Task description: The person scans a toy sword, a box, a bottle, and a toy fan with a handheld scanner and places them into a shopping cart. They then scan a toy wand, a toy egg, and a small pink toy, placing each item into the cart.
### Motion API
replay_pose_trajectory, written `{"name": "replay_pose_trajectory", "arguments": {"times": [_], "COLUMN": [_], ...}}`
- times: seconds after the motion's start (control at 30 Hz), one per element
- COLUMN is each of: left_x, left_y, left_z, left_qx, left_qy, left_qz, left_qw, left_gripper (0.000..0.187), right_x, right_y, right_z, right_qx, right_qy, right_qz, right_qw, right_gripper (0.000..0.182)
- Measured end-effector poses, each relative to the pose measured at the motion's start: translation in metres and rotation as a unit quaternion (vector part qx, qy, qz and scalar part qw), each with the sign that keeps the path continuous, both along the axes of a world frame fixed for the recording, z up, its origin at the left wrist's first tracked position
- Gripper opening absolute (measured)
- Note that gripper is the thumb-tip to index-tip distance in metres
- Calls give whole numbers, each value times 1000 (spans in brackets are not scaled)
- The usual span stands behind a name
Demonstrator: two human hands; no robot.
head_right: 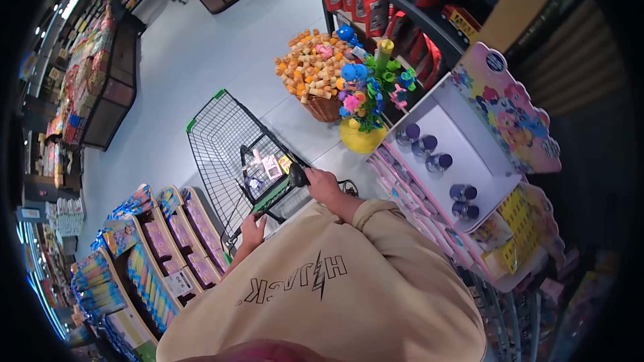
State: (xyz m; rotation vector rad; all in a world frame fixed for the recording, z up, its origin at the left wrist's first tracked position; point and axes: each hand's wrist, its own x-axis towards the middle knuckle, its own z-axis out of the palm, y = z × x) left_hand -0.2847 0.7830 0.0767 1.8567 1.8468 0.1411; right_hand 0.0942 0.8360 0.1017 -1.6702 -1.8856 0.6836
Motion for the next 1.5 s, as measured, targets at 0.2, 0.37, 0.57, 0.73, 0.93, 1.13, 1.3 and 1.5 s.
{"name": "replay_pose_trajectory", "arguments": {"times": [0.2, 0.37, 0.57, 0.73, 0.93, 1.13, 1.3, 1.5], "left_x": [-21, -46, -76, -80, -44, -30, -19, -5], "left_y": [-9, -28, -64, -99, -146, -199, -245, -316], "left_z": [8, 5, -30, -52, -37, -23, -44, -54], "left_qx": [-92, -161, -151, -162, -172, -162, -209, -218], "left_qy": [50, 108, 97, 42, 69, -24, -16, -32], "left_qz": [-46, -106, -178, -226, -202, -259, -151, -128], "left_qw": [993, 975, 968, 960, 962, 952, 966, 967], "left_gripper": [59, 67, 82, 80, 70, 74, 75, 74], "right_x": [-26, -39, -1, 42, 48, 61, 80, 87], "right_y": [-64, -172, -321, -464, -602, -696, -764, -884], "right_z": [10, 37, 37, 1, 1, -5, -11, -32], "right_qx": [9, -31, -125, -239, -321, -337, -315, -323], "right_qy": [-70, -52, -40, -113, -66, -16, -7, 30], "right_qz": [-72, -152, -209, -319, -484, -480, -494, -532], "right_qw": [995, 987, 969, 910, 812, 810, 810, 782], "right_gripper": [38, 40, 40, 40, 47, 51, 50, 51]}}
